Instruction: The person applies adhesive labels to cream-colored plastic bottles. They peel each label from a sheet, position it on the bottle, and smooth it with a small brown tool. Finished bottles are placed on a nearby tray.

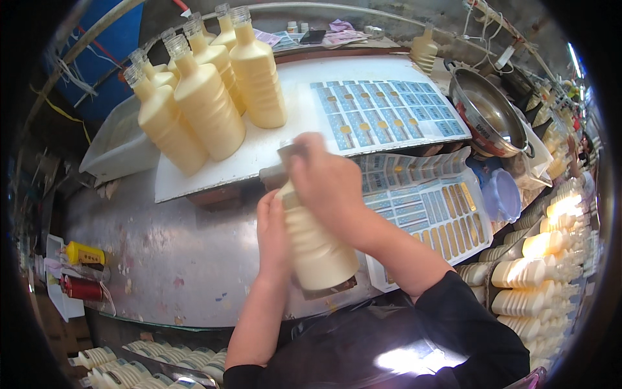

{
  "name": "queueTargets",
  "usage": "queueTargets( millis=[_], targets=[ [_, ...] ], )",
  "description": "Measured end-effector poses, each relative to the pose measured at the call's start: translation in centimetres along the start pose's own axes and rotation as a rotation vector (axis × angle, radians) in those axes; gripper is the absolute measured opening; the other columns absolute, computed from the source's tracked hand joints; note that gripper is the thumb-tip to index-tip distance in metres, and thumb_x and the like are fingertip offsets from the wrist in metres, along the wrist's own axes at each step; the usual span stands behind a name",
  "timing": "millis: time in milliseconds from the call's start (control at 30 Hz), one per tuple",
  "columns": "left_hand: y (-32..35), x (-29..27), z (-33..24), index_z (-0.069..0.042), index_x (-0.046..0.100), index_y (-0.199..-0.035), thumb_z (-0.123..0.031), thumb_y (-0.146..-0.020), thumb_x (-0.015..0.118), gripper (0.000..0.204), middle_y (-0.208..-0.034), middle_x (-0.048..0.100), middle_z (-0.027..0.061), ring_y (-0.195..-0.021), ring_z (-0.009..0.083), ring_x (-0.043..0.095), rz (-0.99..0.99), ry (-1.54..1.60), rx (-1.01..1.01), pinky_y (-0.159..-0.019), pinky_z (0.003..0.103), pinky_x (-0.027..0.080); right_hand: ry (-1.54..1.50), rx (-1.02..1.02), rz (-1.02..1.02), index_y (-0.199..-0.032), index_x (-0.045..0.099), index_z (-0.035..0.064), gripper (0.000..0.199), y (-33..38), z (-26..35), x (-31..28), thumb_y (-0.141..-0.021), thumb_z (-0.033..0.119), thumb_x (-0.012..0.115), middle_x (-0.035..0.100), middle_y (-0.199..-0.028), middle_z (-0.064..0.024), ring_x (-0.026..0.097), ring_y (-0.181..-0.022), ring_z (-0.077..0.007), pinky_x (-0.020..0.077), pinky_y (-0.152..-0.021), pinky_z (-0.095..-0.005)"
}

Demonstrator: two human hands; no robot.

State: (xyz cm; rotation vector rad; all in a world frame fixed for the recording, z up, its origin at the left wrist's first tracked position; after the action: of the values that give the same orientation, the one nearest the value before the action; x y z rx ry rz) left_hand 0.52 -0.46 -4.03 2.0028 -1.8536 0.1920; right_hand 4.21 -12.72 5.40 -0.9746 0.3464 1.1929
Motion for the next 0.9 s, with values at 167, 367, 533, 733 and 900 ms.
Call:
queueTargets(
  millis=[167,367,533,733,900],
  targets=[
    [0.8,0.1,-0.8,-0.007,0.051,-0.135,-0.032,-0.112,0.044,0.035,-0.124,0.061,0.0058,-0.112,0.0151,0.061,-0.072,0.100,0.010,-0.096,0.033,0.051,0.241,-0.326,-0.005,-0.101,0.053,0.0021,0.026,0.9,3.4,2.6,-0.079,0.006,0.066,0.064,-0.067,-0.0108,0.068,-0.060,-0.0285,0.0525,-0.050,-0.0379],
    [4.4,0.6,-2.4,-0.002,0.044,-0.150,-0.037,-0.105,0.050,0.058,-0.150,0.040,0.0191,-0.137,0.0310,0.042,0.046,-0.608,0.473,-0.114,0.043,0.035,0.138,-0.338,-0.057,-0.105,0.055,0.0041,0.027,1.0,1.2,1.4,-0.082,0.010,0.067,0.065,-0.068,-0.0115,0.067,-0.058,-0.0270,0.0514,-0.047,-0.0374],
    [6.0,1.1,-1.5,-0.002,0.036,-0.158,-0.043,-0.087,0.068,0.088,-0.158,0.023,0.0261,-0.142,0.0427,0.032,0.068,-1.098,0.498,-0.119,0.051,0.026,-0.117,0.147,0.004,-0.120,0.056,0.0102,0.028,1.4,-4.5,-1.0,-0.097,0.024,0.061,0.071,-0.086,-0.0180,0.069,-0.078,-0.0396,0.0533,-0.067,-0.0471],
    [6.1,1.6,-1.0,-0.002,0.026,-0.161,-0.041,-0.086,0.068,0.095,-0.150,0.039,0.0271,-0.136,0.0429,0.040,0.024,-1.110,0.474,-0.117,0.051,0.029,-0.375,0.238,-0.131,-0.128,0.056,0.0069,0.034,3.6,-10.4,0.1,-0.099,0.023,0.061,0.071,-0.101,-0.0221,0.070,-0.093,-0.0386,0.0541,-0.082,-0.0427],
    [6.0,0.7,-0.4,-0.002,0.021,-0.162,-0.027,-0.079,0.077,0.103,-0.146,0.043,0.0275,-0.137,0.0449,0.040,-0.007,-0.998,0.421,-0.117,0.053,0.028,-0.730,0.302,-0.012,-0.124,0.063,0.0020,0.028,3.2,-11.9,-1.2,-0.099,0.014,0.063,0.071,-0.104,-0.0128,0.067,-0.091,-0.0178,0.0518,-0.081,-0.0304]
  ],
)
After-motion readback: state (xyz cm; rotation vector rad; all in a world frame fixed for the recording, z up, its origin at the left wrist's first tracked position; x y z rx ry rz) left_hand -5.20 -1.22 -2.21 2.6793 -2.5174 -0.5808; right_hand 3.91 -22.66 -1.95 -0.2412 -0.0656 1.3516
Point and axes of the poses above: each hand's wrist, its own y-axis away from the middle knuckle, its own x-axis out of the palm, z = x × y, the point moved 3 cm from there along -y, towards the middle knuckle
